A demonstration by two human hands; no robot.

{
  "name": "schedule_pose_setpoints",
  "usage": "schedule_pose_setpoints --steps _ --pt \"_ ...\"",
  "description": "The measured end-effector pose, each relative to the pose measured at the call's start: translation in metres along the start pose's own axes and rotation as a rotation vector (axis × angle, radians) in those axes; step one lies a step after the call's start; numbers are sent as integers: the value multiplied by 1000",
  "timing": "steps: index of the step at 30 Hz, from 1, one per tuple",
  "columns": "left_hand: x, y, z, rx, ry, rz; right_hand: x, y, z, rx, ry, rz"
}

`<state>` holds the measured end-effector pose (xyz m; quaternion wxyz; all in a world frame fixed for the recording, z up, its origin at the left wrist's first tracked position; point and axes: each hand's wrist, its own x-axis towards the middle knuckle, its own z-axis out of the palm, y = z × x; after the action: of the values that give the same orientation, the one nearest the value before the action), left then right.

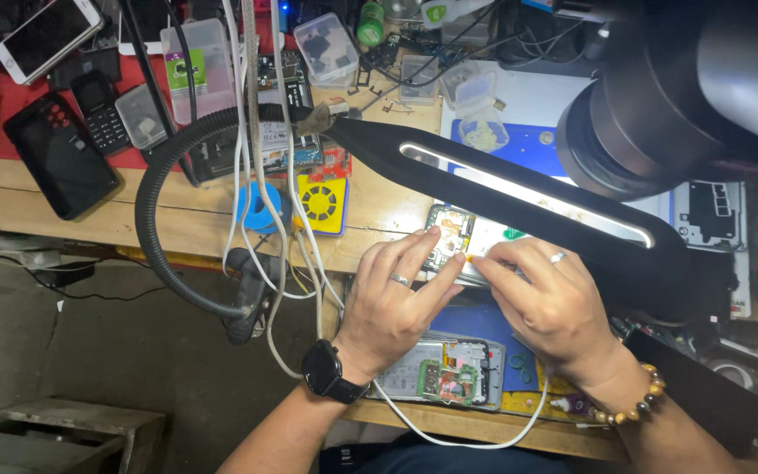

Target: The person repairs a smartphone by connecting a new display screen to the phone's motherboard using a small metal tool. They carefully align the ribbon cable and press it into place, then test the screen by powering it on to verify functionality.

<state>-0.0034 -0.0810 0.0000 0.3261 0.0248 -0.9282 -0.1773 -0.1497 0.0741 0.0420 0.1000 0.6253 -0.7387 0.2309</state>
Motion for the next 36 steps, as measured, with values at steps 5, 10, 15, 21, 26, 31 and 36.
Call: schedule_pose_setpoints --steps 5,10,15,21,26,31,36 --pt "3 -5 4 -61 -2 -24 -6 4 8 46 0 23" --pt "4 -8 3 -54 -7 -35 -5 8 12 46 24 22" --pt "5 -7 2 -48 -2 -31 -2 9 11 114 11 1" --pt "6 -7 1 -41 -6 -9 0 8 7 90 -5 -21" --pt "6 -8 1 -27 -21 9 1 9 6 83 -10 -29" --pt "5 -9 2 -9 -23 27 1 9 7 81 -12 -23" --pt "4 -8 3 28 -28 36 1 11 7 94 -9 -29"
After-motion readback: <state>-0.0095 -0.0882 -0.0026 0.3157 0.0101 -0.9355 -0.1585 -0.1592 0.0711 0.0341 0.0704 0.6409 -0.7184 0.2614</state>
